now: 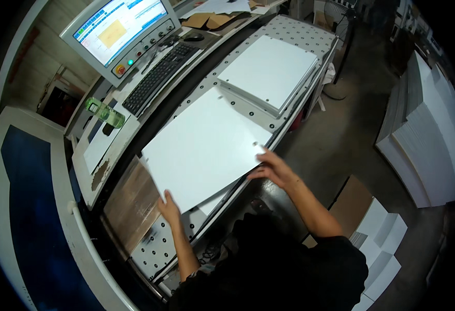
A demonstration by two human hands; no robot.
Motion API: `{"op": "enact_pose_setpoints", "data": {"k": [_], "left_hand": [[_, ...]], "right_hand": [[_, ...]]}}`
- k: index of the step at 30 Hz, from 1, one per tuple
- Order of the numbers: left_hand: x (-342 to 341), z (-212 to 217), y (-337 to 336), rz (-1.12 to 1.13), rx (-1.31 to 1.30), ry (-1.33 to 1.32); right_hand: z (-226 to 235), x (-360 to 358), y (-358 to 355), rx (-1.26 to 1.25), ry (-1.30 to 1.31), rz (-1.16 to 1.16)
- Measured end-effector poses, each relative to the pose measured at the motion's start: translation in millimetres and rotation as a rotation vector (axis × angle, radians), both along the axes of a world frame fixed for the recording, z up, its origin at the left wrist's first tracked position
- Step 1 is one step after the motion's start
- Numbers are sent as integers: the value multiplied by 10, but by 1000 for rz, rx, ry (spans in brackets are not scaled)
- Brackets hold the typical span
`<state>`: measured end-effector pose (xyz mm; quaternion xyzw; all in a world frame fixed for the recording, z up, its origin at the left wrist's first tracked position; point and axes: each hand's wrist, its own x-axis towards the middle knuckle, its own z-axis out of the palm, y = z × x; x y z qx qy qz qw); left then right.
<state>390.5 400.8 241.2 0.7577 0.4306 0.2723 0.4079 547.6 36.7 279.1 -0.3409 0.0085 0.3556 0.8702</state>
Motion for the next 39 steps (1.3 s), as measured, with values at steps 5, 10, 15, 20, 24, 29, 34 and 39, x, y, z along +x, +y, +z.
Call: {"op": "enact_pose_setpoints", "data": {"k": [5, 10, 15, 20, 24, 29, 34, 39], "left_hand": [[1308, 90, -961, -310, -283, -296], [1698, 379, -1664, -862, -280, -3], [1201, 550, -1443, -880, -99, -7], [392, 419, -567, -496, 44, 98], [-433, 155, 134, -241, 240, 135], [-1156, -200, 662, 151, 413, 554], [-1438, -461, 993, 259, 211, 736], [-1480, -427, 1151, 184, 245, 727]], "right_hand": [[-109, 790, -782, 123, -70, -360], [-231, 1552, -867, -398, -237, -669], [-704, 2234, -539, -1091, -556, -1008], [-552, 2472, -400, -1101, -498, -1023], [-532, 2617, -342, -1308, -494, -1053], [-447, 2588, -391, -1442, -599, -1078], [153, 1394, 464, -1331, -1202, -938], [-323, 904, 927, -1739, -1368, -262]]}}
